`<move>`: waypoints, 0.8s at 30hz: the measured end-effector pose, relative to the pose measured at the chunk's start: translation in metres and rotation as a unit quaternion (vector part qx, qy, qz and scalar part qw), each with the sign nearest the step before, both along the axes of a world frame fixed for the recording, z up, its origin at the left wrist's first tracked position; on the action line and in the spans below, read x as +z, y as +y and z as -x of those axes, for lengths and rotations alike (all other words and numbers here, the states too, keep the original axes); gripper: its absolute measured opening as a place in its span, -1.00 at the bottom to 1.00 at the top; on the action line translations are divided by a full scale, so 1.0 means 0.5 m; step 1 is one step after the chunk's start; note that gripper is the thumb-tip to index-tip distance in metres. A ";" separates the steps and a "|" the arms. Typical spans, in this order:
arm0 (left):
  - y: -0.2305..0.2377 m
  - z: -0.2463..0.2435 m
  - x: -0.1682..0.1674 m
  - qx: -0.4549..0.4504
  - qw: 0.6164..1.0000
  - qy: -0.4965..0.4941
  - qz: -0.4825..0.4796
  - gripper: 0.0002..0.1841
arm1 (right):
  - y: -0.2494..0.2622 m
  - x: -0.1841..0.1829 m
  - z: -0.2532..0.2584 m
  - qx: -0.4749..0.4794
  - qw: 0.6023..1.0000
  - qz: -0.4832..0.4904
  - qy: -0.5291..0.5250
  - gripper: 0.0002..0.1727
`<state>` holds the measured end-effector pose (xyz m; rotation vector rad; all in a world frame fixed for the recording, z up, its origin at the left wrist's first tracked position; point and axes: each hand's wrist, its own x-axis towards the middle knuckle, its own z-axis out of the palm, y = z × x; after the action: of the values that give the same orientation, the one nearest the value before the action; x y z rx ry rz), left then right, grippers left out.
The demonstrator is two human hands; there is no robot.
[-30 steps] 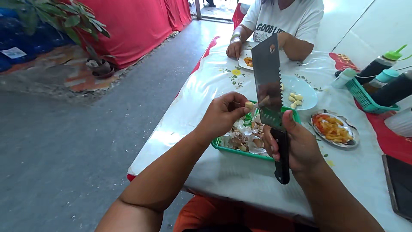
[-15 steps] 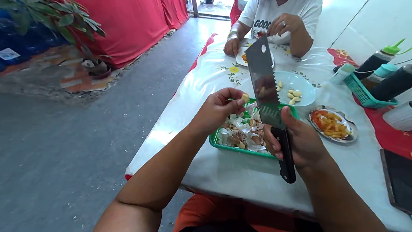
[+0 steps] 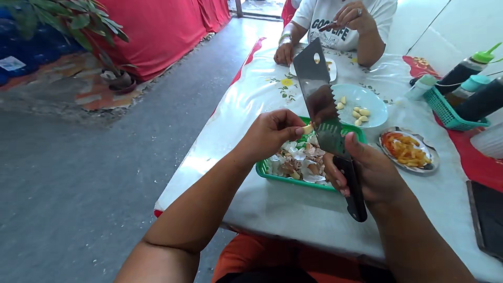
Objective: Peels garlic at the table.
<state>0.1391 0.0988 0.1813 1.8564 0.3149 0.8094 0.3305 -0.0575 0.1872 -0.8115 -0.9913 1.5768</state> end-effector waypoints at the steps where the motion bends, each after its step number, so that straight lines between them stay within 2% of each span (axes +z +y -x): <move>1: 0.001 0.000 -0.001 -0.001 1.000 0.001 -0.002 -0.92 | 0.000 0.000 0.000 -0.002 1.000 0.000 -0.002 -0.39; 8: 0.002 0.007 0.001 -0.002 1.000 0.004 0.009 -0.92 | 0.002 0.002 0.003 -0.005 1.000 -0.006 -0.017 -0.36; 12: -0.014 0.003 0.006 0.014 0.999 -0.002 0.050 -0.88 | 0.004 0.002 0.005 -0.007 1.000 0.000 -0.022 -0.41; 16: -0.013 0.004 0.004 0.020 0.997 -0.016 0.078 -0.87 | 0.008 0.000 0.004 0.006 1.000 -0.004 -0.022 -0.35; 24: -0.019 -0.007 0.008 0.024 0.983 -0.066 0.168 -0.80 | 0.015 -0.008 0.013 -0.033 0.999 -0.010 -0.040 -0.31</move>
<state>0.1427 0.0895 0.1854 1.4793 0.3880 0.8510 0.3240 -0.0499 0.1832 -0.8911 -1.0261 1.4864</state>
